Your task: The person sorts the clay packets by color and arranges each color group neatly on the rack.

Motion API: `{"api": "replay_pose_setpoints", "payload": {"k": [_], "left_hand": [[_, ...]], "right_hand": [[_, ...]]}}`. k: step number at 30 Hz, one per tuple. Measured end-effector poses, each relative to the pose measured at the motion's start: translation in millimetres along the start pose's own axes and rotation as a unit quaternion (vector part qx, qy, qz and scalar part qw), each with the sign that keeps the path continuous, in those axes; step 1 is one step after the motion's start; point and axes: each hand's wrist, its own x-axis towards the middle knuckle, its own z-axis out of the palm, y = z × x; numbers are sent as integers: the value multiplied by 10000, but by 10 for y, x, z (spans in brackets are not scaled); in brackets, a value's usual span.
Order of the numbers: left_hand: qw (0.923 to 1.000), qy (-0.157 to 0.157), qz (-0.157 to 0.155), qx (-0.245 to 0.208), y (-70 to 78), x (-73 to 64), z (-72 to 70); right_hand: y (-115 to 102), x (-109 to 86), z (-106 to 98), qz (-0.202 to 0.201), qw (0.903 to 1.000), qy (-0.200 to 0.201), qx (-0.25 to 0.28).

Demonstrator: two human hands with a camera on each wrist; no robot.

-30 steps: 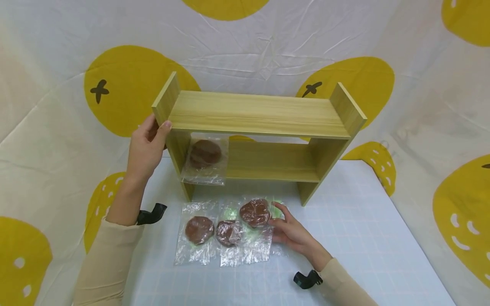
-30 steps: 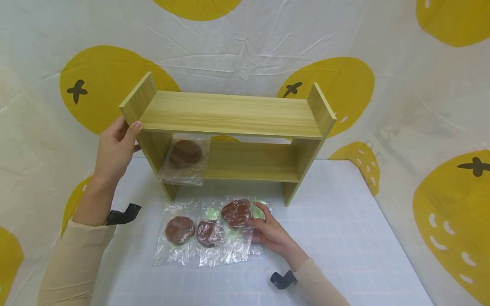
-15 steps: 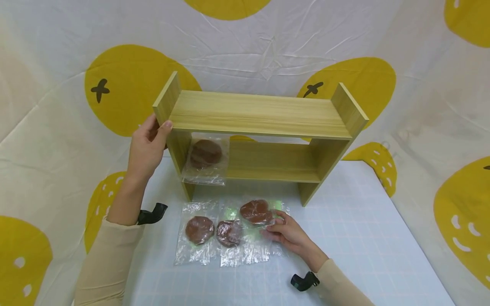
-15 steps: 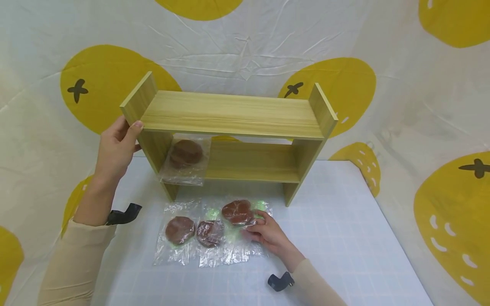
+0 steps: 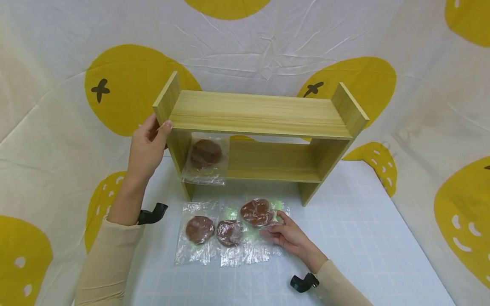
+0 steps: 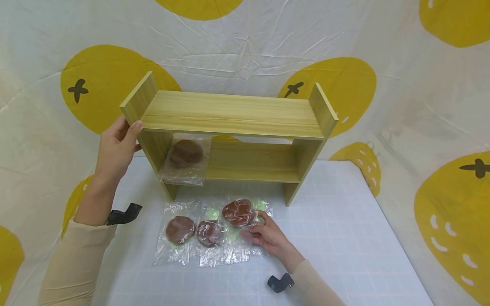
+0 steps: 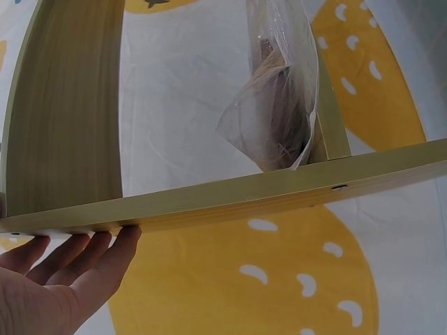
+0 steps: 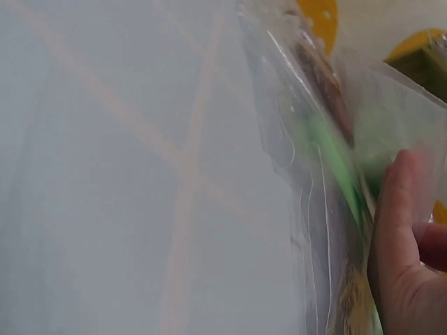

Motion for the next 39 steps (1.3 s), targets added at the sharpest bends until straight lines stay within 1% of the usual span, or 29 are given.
{"api": "replay_pose_setpoints", "payload": {"k": [5, 10, 14, 21, 28, 30, 34, 39], "left_hand": [[10000, 3, -50, 20, 5, -9, 0], [9999, -3, -94, 69, 11, -9, -1], [9999, -19, -108, 55, 18, -9, -3], [10000, -1, 5, 30, 31, -16, 8], [10000, 10, -27, 65, 29, -9, 10], [10000, 2, -34, 53, 27, -7, 7], [10000, -3, -51, 36, 26, -9, 0], [10000, -9, -15, -31, 38, -16, 7]], "right_hand": [[-23, -39, 8, -68, 9998, -151, 105], [-99, -119, 32, -139, 9992, -336, 191], [-179, -201, 71, -237, 9985, -495, -2], [-311, -350, 168, -381, 9951, -744, -521], [-468, -467, 310, -727, 9882, -1231, -546], [-519, -474, 356, -835, 9856, -1373, -528], [-609, -436, 453, -940, 9834, -1502, -404], [-683, -298, 578, -966, 9836, -1518, -142]]}}
